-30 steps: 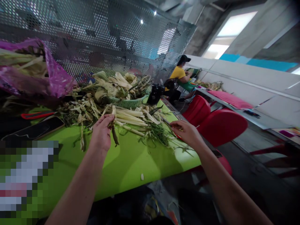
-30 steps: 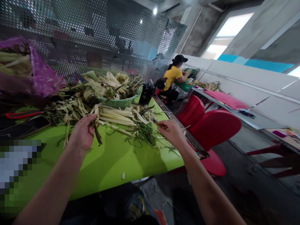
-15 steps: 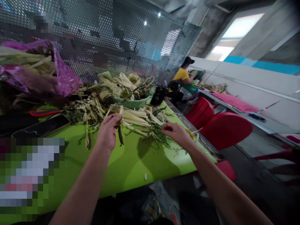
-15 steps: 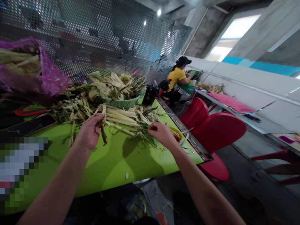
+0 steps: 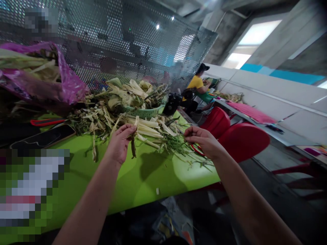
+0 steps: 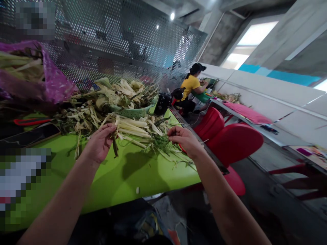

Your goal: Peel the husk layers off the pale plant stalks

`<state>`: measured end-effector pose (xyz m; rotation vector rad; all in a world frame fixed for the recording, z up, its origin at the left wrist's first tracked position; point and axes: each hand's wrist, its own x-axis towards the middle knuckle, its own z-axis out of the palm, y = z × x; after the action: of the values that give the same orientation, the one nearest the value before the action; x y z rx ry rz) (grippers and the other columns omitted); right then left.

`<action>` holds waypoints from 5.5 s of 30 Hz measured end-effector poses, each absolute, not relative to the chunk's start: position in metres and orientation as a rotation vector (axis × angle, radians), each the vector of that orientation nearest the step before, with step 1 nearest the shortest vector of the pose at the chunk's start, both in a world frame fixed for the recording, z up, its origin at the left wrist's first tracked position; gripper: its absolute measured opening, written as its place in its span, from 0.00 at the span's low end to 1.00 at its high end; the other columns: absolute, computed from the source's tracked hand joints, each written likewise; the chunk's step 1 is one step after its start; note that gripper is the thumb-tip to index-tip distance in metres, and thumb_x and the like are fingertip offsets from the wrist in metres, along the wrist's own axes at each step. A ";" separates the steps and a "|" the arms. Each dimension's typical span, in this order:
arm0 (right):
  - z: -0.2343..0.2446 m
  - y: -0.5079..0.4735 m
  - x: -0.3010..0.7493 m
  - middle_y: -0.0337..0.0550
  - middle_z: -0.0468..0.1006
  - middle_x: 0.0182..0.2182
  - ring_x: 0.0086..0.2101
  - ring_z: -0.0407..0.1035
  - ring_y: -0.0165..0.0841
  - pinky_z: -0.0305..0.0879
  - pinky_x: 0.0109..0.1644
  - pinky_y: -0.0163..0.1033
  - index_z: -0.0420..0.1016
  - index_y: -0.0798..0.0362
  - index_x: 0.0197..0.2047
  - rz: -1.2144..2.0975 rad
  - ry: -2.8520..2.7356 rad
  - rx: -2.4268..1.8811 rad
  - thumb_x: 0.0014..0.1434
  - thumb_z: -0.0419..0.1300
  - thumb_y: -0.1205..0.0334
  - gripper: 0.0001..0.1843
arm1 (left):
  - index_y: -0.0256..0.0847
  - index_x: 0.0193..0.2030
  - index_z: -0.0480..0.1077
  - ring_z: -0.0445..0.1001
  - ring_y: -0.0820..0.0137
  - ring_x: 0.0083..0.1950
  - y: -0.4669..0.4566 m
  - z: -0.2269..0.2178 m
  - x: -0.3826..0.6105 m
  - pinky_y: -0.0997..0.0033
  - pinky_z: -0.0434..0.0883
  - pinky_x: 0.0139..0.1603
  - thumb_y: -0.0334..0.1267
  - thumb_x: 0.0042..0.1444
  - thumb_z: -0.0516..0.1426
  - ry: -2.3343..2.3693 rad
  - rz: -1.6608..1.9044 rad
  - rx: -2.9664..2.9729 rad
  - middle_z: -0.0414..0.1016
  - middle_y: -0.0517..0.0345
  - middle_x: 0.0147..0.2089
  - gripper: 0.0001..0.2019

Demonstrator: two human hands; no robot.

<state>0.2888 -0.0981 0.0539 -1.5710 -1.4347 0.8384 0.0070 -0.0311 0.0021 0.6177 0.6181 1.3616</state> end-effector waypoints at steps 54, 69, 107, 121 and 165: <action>0.084 -0.099 0.212 0.37 0.70 0.27 0.20 0.57 0.21 0.48 0.17 0.28 0.74 0.53 0.34 1.203 -1.254 -1.084 0.47 0.68 0.65 0.10 | 0.39 0.30 0.68 0.74 0.71 0.39 -0.052 0.005 0.015 0.72 0.66 0.45 0.36 0.47 0.63 0.420 0.878 0.957 0.76 0.56 0.37 0.07; 0.069 -0.085 0.195 0.35 0.73 0.27 0.23 0.68 0.25 0.68 0.28 0.31 0.73 0.51 0.36 1.234 -0.992 -0.967 0.46 0.68 0.65 0.12 | 0.38 0.29 0.70 0.75 0.72 0.35 -0.060 0.012 0.015 0.71 0.70 0.40 0.34 0.45 0.64 0.344 0.822 0.891 0.75 0.53 0.45 0.07; 0.063 -0.057 0.175 0.40 0.75 0.36 0.33 0.70 0.29 0.68 0.39 0.35 0.72 0.53 0.42 1.280 -1.547 -1.127 0.44 0.57 0.75 0.20 | 0.39 0.32 0.68 0.72 0.77 0.32 -0.043 0.009 0.011 0.77 0.69 0.37 0.35 0.48 0.63 0.472 1.086 0.726 0.74 0.60 0.31 0.08; 0.049 -0.030 0.187 0.39 0.76 0.27 0.31 0.69 0.30 0.65 0.39 0.38 0.77 0.54 0.34 1.099 -1.767 -1.048 0.49 0.66 0.60 0.10 | 0.38 0.33 0.69 0.73 0.77 0.31 -0.039 0.007 0.009 0.79 0.69 0.34 0.34 0.48 0.63 0.454 1.065 0.682 0.73 0.61 0.30 0.07; 0.037 -0.040 0.199 0.34 0.68 0.20 0.21 0.56 0.26 0.51 0.25 0.32 0.76 0.53 0.39 0.639 -1.976 -1.295 0.55 0.61 0.51 0.14 | 0.37 0.30 0.69 0.66 0.80 0.26 -0.036 -0.002 0.014 0.80 0.65 0.30 0.39 0.43 0.66 0.744 1.118 0.901 0.68 0.63 0.27 0.12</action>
<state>0.1989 -0.0402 0.0371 -1.2950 -1.9765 0.6388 0.0136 -0.0362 -0.0023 0.9011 0.7441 1.1176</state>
